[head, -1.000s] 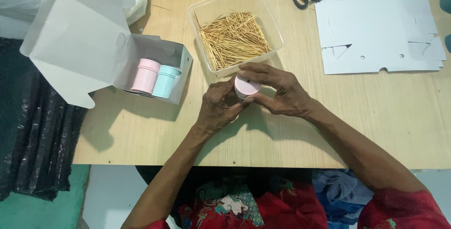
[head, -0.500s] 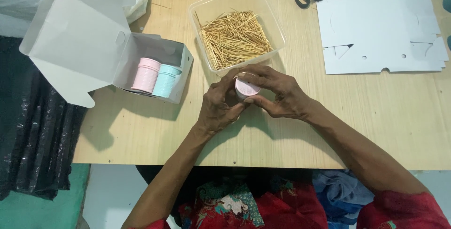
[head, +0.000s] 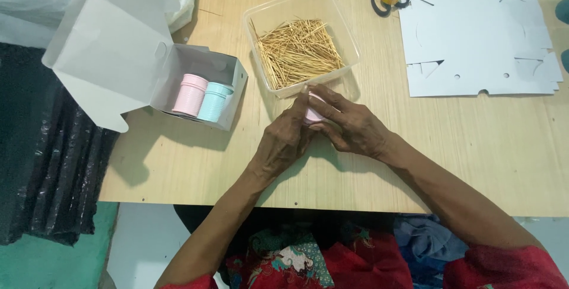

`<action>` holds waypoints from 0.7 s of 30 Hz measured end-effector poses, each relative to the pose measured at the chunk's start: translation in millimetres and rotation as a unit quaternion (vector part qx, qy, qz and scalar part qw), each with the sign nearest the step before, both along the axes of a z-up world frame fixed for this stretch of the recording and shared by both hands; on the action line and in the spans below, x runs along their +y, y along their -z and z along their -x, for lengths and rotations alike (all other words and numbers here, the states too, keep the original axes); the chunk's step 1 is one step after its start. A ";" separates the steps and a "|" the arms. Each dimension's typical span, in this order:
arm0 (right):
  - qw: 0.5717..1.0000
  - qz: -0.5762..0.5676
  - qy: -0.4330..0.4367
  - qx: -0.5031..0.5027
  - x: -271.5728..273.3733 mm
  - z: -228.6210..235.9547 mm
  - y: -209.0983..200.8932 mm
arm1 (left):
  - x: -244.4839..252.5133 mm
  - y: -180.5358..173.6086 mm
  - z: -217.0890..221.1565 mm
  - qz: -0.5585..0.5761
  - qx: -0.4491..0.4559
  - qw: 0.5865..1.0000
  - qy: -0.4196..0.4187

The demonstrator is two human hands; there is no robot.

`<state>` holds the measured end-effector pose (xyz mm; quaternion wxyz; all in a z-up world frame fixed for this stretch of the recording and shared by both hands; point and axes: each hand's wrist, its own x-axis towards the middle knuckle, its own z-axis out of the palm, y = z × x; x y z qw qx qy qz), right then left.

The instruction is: The person places wooden sticks into a small pink container, closes it, and puts it into a white box with other containers. They then close the box and wrap it in black bubble wrap.

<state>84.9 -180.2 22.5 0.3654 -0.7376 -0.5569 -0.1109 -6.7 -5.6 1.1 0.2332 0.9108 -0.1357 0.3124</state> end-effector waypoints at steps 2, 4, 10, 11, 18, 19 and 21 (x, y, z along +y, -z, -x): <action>1.000 -0.001 0.004 -0.009 -2.1 -1.0 6.3 | 1.7 3.3 -0.4 -0.009 0.010 1.000 0.002; 1.000 -0.002 0.008 -0.018 -2.9 -1.4 8.9 | 1.9 7.0 -0.3 -0.016 0.021 1.000 0.004; 1.000 -0.012 0.011 -0.019 0.5 -0.6 10.6 | -1.6 -2.1 4.6 -0.024 0.034 0.999 -0.006; 1.000 -0.010 0.010 -0.021 0.1 -0.6 9.7 | -0.5 4.0 4.7 -0.027 0.047 0.998 -0.009; 0.995 -0.040 -0.017 0.095 3.3 1.3 11.6 | 4.1 26.4 3.8 -0.042 0.083 0.996 -0.003; 0.995 -0.039 -0.016 0.095 3.6 3.6 8.5 | 6.8 31.4 2.5 -0.041 0.083 0.996 -0.002; 0.985 -0.079 -0.013 0.151 4.9 6.2 1.4 | 12.4 41.2 -2.0 -0.059 0.122 0.991 0.006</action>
